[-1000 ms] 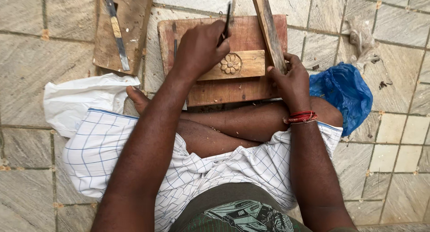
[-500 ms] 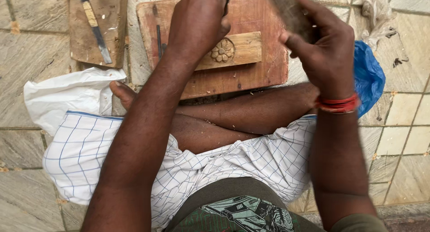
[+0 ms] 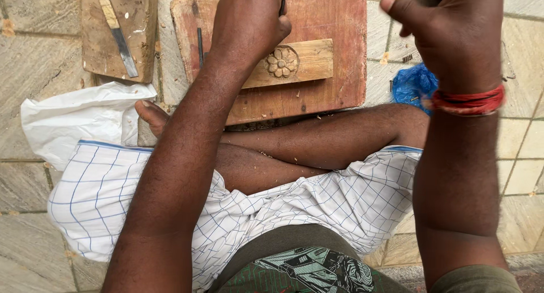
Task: The person sits cross-legged on a tiled floor and carves a floral design into a small rectangular block of wood. They use a chisel held in the left hand and a wooden mallet in the right hand to strike the chisel, removing wood shavings to shape the petals of the flower.
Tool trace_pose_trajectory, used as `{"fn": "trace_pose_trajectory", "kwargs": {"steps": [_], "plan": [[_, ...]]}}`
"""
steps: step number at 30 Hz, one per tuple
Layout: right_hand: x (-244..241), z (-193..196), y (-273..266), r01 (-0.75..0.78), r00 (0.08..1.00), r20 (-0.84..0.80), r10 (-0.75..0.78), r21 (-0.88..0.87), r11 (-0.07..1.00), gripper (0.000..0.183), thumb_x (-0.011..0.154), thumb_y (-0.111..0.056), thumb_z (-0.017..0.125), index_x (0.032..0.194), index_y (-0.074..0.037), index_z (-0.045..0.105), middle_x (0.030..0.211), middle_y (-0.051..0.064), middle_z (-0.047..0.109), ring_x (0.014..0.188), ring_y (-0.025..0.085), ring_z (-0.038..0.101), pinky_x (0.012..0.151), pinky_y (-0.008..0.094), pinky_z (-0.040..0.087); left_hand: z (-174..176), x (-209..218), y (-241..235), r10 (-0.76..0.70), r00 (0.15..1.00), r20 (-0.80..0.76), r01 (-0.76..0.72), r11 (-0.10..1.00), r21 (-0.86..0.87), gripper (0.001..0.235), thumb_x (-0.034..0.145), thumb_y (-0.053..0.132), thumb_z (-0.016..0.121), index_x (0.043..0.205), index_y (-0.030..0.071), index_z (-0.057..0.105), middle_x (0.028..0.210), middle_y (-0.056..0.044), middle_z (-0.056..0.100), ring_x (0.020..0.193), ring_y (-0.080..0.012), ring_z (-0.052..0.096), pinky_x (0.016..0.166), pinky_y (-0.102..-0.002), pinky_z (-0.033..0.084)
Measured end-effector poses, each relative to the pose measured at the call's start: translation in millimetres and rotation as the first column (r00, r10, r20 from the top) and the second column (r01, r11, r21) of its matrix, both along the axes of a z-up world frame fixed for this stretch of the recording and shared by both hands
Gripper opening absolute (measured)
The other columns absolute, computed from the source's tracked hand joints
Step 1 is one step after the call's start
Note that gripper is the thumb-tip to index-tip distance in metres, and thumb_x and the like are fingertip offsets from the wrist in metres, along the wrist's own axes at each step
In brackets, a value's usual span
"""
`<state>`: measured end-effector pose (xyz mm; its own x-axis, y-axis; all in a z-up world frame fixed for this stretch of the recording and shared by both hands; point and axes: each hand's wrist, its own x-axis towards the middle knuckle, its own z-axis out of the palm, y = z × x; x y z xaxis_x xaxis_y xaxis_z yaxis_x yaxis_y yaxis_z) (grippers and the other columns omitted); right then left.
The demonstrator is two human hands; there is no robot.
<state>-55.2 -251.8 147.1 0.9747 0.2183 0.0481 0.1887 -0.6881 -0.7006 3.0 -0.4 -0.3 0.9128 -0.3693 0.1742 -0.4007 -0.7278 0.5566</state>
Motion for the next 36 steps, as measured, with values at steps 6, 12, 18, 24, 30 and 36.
{"fn": "trace_pose_trajectory", "kwargs": {"steps": [6, 12, 18, 24, 30, 36], "plan": [[5, 8, -3, -0.099, 0.995, 0.016, 0.100, -0.063, 0.993, 0.021, 0.110, 0.003, 0.076, 0.125, 0.010, 0.064, 0.109, 0.019, 0.072, 0.092, 0.020, 0.074, 0.068, 0.028, 0.059, -7, 2, -2, 0.039, 0.999, -0.035, -0.039, 0.999, 0.004, 0.019, 0.079, 0.010, 0.086, 0.086, 0.003, 0.070, 0.071, -0.013, 0.067, 0.065, -0.0248, 0.072, 0.057, -0.040, 0.062], [11, 16, 5, -0.047, 0.995, -0.090, 0.029, -0.201, 0.978, 0.021, 0.105, -0.005, 0.079, 0.120, 0.004, 0.066, 0.098, 0.017, 0.072, 0.081, 0.020, 0.072, 0.059, 0.030, 0.056, -16, 4, -3, 0.055, 0.995, -0.079, -0.056, 0.998, -0.002, 0.023, 0.080, 0.016, 0.087, 0.086, 0.001, 0.070, 0.065, -0.011, 0.066, 0.057, -0.0193, 0.071, 0.048, -0.036, 0.061], [11, 22, 14, -0.011, 0.989, -0.146, -0.014, -0.171, 0.985, 0.030, 0.096, -0.005, 0.080, 0.121, 0.002, 0.065, 0.099, 0.016, 0.071, 0.075, 0.018, 0.069, 0.054, 0.028, 0.053, -25, 5, -1, 0.088, 0.985, -0.149, -0.082, 0.996, 0.041, 0.024, 0.084, 0.023, 0.086, 0.084, 0.003, 0.072, 0.064, -0.009, 0.067, 0.057, -0.0157, 0.070, 0.049, -0.035, 0.060], [5, 29, 8, -0.010, 0.986, -0.166, -0.004, -0.082, 0.997, 0.033, 0.094, -0.001, 0.079, 0.124, 0.003, 0.065, 0.104, 0.015, 0.071, 0.072, 0.016, 0.066, 0.056, 0.027, 0.051, -6, -2, 6, 0.101, 0.974, -0.202, -0.094, 0.995, 0.044, 0.014, 0.088, 0.020, 0.080, 0.087, 0.008, 0.073, 0.067, -0.009, 0.070, 0.059, -0.0147, 0.070, 0.055, -0.036, 0.060], [-22, 3, -14, 0.289, 0.954, -0.186, -0.234, 0.373, 0.882, 0.030, 0.105, 0.003, 0.078, 0.133, 0.005, 0.069, 0.114, 0.011, 0.075, 0.082, 0.011, 0.068, 0.065, 0.022, 0.054, 34, -12, 52, -0.167, 0.702, -0.692, -0.121, 0.930, -0.347, 0.009, 0.095, 0.016, 0.067, 0.099, 0.008, 0.069, 0.079, -0.007, 0.075, 0.066, -0.0106, 0.076, 0.060, -0.029, 0.066], [-47, -64, -24, 0.373, 0.928, -0.244, -0.283, 0.619, 0.691, 0.054, 0.101, 0.004, 0.079, 0.151, 0.006, 0.058, 0.126, 0.013, 0.074, 0.093, 0.009, 0.070, 0.066, 0.020, 0.057, 20, -3, 37, 0.022, 0.897, -0.442, -0.152, 0.953, -0.262, 0.015, 0.098, 0.016, 0.068, 0.110, 0.007, 0.066, 0.085, -0.008, 0.075, 0.067, -0.0089, 0.076, 0.061, -0.026, 0.068]]}}
